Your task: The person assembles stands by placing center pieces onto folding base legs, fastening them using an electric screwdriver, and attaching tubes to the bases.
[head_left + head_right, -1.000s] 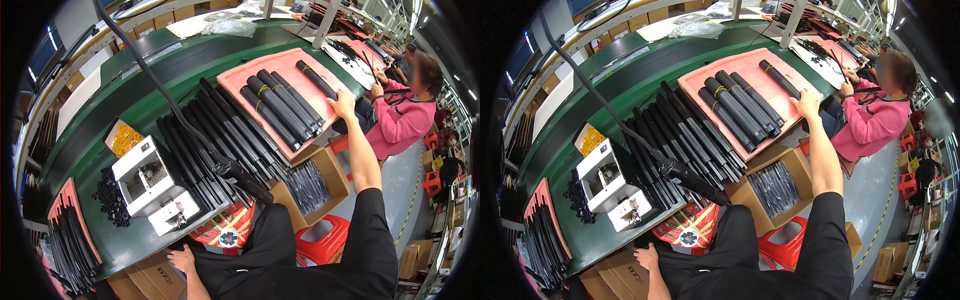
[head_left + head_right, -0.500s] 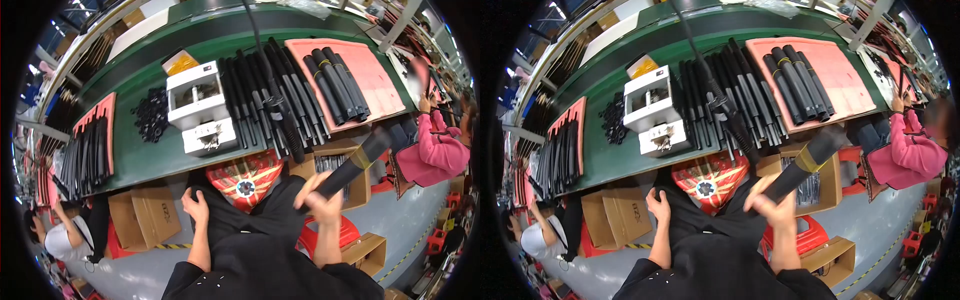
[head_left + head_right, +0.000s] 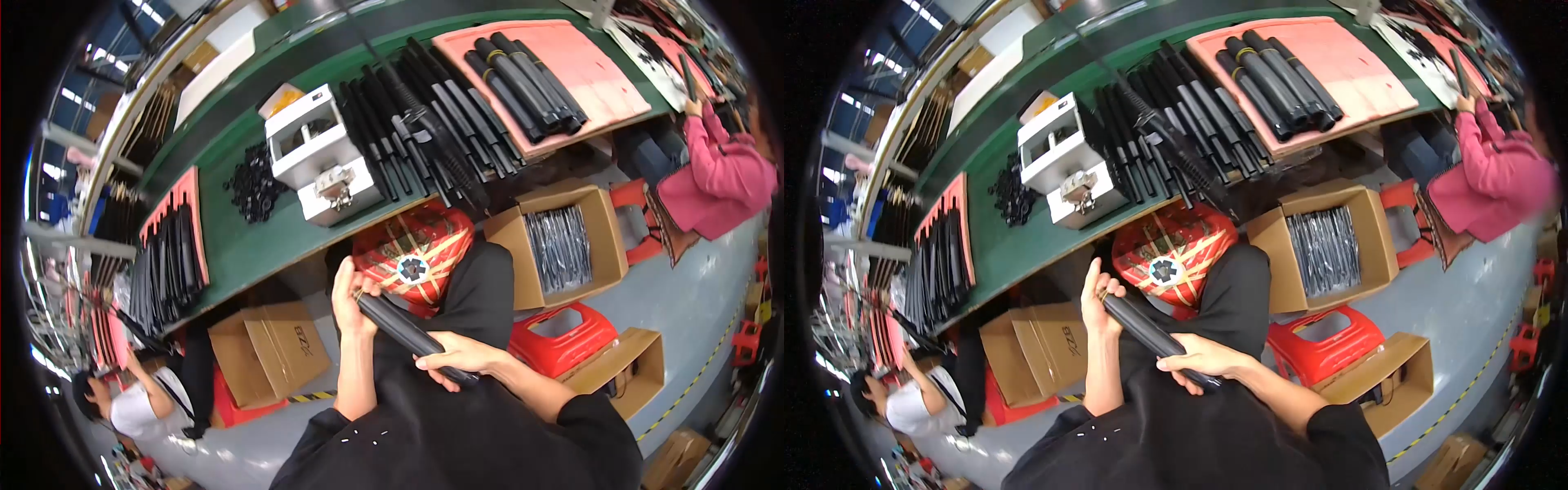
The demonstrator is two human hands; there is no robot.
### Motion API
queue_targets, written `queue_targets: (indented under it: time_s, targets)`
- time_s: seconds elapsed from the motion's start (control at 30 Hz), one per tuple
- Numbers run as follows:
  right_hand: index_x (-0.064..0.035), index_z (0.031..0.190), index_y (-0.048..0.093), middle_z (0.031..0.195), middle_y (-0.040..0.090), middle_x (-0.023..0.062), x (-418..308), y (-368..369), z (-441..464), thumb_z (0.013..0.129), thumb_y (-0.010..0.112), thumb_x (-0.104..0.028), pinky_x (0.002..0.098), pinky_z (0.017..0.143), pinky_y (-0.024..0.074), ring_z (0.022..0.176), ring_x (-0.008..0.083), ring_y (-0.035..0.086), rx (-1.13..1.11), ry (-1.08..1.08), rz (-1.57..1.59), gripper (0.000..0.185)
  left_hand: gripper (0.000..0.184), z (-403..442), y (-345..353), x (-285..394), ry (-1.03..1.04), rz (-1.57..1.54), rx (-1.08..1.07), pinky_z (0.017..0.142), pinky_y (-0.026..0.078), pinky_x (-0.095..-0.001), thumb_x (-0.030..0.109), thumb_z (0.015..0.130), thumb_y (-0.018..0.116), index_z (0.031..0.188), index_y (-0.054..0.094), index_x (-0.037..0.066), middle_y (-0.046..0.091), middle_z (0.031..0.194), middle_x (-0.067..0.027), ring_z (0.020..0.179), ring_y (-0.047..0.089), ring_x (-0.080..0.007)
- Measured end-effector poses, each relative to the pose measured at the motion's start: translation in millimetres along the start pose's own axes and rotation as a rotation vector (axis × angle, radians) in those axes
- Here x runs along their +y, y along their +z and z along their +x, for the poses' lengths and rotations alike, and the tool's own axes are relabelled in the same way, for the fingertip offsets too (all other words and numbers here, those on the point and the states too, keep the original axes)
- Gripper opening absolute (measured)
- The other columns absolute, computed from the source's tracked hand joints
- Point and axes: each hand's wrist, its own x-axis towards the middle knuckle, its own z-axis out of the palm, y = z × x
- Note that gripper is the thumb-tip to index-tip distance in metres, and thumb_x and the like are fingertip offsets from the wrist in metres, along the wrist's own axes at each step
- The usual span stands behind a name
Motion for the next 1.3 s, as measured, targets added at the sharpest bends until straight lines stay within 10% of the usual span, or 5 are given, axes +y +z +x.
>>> queue_targets:
  time_s: [0.6,0.87,0.9,1.13,1.3]
  targets:
    - [0.0019,0.122,0.053,0.065,0.058,0.0095,7,-17,-38,0.098,0.066,-0.017,0.0269,0.033,0.0405,0.038,0.0156,0.048,-0.037,0.202,0.104,0.034,0.034,-9,26,130,0.709,0.140,0.175,0.042,0.017,-0.0221,0.040,0.110,0.051,0.094,0.065,0.014,0.032,0.056,0.0108,0.046,0.022,-0.0024]
    - [0.0015,0.123,0.052,0.065,0.057,0.0091,1,11,-23,0.097,0.067,-0.014,0.0270,0.034,0.0405,0.038,0.0158,0.048,0.036,0.178,0.062,0.034,0.082,199,186,253,0.583,0.469,-0.196,0.102,0.037,-0.0394,0.066,0.103,0.044,0.148,0.049,-0.002,0.056,0.129,-0.0196,0.113,0.052,-0.0241]
    - [0.0015,0.123,0.052,0.065,0.057,0.0091,2,18,-21,0.097,0.067,-0.014,0.0267,0.034,0.0403,0.038,0.0157,0.048,0.031,0.172,0.064,0.034,0.098,217,202,256,0.440,0.488,-0.223,0.124,0.016,-0.0538,0.077,0.099,0.036,0.156,0.039,-0.004,0.036,0.156,-0.0328,0.151,0.026,-0.0463]
    - [0.0018,0.120,0.054,0.070,0.062,0.0107,-9,20,-36,0.095,0.067,-0.012,0.0269,0.043,0.0459,0.044,0.0187,0.056,0.021,0.036,0.014,0.032,0.102,216,182,255,0.468,0.641,-0.246,0.127,-0.003,-0.0561,0.078,0.099,0.029,0.161,0.030,-0.003,0.004,0.172,-0.0279,0.159,-0.009,-0.0441]
    - [0.0034,0.122,0.055,0.080,0.070,0.0142,-19,11,-52,0.093,0.067,-0.011,0.0287,0.065,0.0546,0.062,0.0234,0.068,0.108,-0.300,-0.166,0.034,0.040,69,109,176,0.973,0.559,-0.290,0.078,0.047,-0.0318,0.039,0.104,0.050,0.117,0.062,0.003,0.064,0.118,-0.0115,0.089,0.058,-0.0177]
